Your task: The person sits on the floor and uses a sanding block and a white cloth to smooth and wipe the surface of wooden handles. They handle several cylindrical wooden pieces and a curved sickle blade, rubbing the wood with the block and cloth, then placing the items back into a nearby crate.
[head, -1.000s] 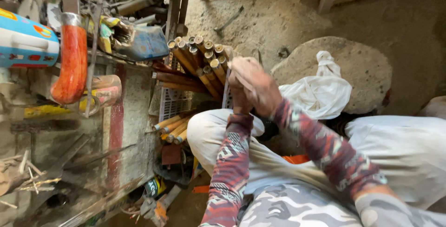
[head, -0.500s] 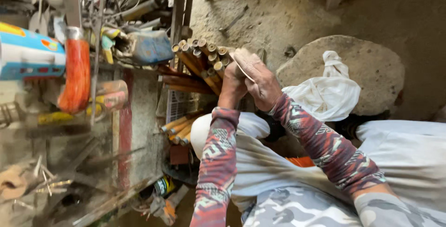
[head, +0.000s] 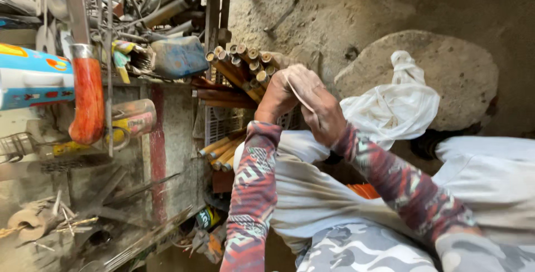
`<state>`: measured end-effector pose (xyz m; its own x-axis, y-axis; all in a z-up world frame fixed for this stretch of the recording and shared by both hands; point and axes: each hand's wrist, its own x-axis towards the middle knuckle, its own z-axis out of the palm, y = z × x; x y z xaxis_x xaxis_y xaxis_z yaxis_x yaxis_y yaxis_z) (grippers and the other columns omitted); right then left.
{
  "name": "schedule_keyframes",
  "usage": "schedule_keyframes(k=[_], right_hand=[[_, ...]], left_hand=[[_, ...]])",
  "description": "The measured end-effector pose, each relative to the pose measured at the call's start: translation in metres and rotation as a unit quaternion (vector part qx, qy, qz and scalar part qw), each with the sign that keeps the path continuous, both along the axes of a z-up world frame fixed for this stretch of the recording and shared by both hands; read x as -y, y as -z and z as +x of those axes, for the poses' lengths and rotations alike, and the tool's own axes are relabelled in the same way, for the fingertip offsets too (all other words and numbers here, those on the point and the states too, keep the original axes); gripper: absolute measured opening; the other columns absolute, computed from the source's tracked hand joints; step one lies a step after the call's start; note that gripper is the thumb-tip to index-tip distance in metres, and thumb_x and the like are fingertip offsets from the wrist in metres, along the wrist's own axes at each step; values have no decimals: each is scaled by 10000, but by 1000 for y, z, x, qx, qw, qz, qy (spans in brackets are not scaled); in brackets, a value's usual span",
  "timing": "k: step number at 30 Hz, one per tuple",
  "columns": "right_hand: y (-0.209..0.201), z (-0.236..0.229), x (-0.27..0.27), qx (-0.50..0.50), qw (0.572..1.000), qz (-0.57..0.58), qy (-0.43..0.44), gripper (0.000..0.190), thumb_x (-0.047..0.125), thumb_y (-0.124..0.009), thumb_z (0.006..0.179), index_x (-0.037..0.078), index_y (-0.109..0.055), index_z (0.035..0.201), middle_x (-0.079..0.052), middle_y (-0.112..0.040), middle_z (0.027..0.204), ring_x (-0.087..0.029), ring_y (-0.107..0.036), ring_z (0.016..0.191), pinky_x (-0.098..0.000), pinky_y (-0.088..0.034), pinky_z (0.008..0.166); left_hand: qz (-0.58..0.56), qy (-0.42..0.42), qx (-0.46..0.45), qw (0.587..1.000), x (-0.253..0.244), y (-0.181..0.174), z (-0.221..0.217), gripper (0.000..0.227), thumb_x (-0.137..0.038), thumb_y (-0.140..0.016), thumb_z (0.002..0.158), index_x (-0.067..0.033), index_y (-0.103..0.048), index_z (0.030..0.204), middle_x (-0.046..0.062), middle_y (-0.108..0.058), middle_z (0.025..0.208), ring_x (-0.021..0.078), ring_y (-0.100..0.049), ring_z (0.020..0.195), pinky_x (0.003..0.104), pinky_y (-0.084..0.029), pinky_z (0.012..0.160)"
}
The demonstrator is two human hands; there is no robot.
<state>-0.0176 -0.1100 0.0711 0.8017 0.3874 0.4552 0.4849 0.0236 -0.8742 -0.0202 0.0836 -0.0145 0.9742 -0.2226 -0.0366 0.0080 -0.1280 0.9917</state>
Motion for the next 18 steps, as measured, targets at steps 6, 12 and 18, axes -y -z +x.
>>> schedule_keyframes(k=[6, 12, 18], right_hand=[[-12, -8, 3, 8, 1000, 4, 10, 525, 104, -419, 1014, -31, -463, 1519, -272, -467, 1564, -410, -418, 1518, -488, -275, 1306], [0, -8, 0, -15, 999, -32, 1, 552, 186, -398, 1031, -35, -465, 1532, -259, -471, 1584, -413, -422, 1524, -445, -313, 1289], [21, 31, 4, -76, 988, 109, -74, 549, 187, -380, 1033, -56, -439, 1522, -278, -472, 1584, -392, -428, 1529, -415, -319, 1271]], left_hand=[[-149, -43, -153, 976, -4, -1, 8, 323, 96, -715, 865, -59, -652, 1141, 19, -691, 1083, 117, -659, 992, 281, -569, 860], [-151, 24, -154, 976, -13, -8, 10, 194, 10, -772, 975, 22, -646, 1123, 77, -687, 1088, 165, -648, 988, 316, -549, 868], [132, -38, -101, 985, 5, -38, 20, 322, -61, -797, 849, -44, -649, 1135, 22, -697, 1030, 114, -640, 918, 294, -560, 802]])
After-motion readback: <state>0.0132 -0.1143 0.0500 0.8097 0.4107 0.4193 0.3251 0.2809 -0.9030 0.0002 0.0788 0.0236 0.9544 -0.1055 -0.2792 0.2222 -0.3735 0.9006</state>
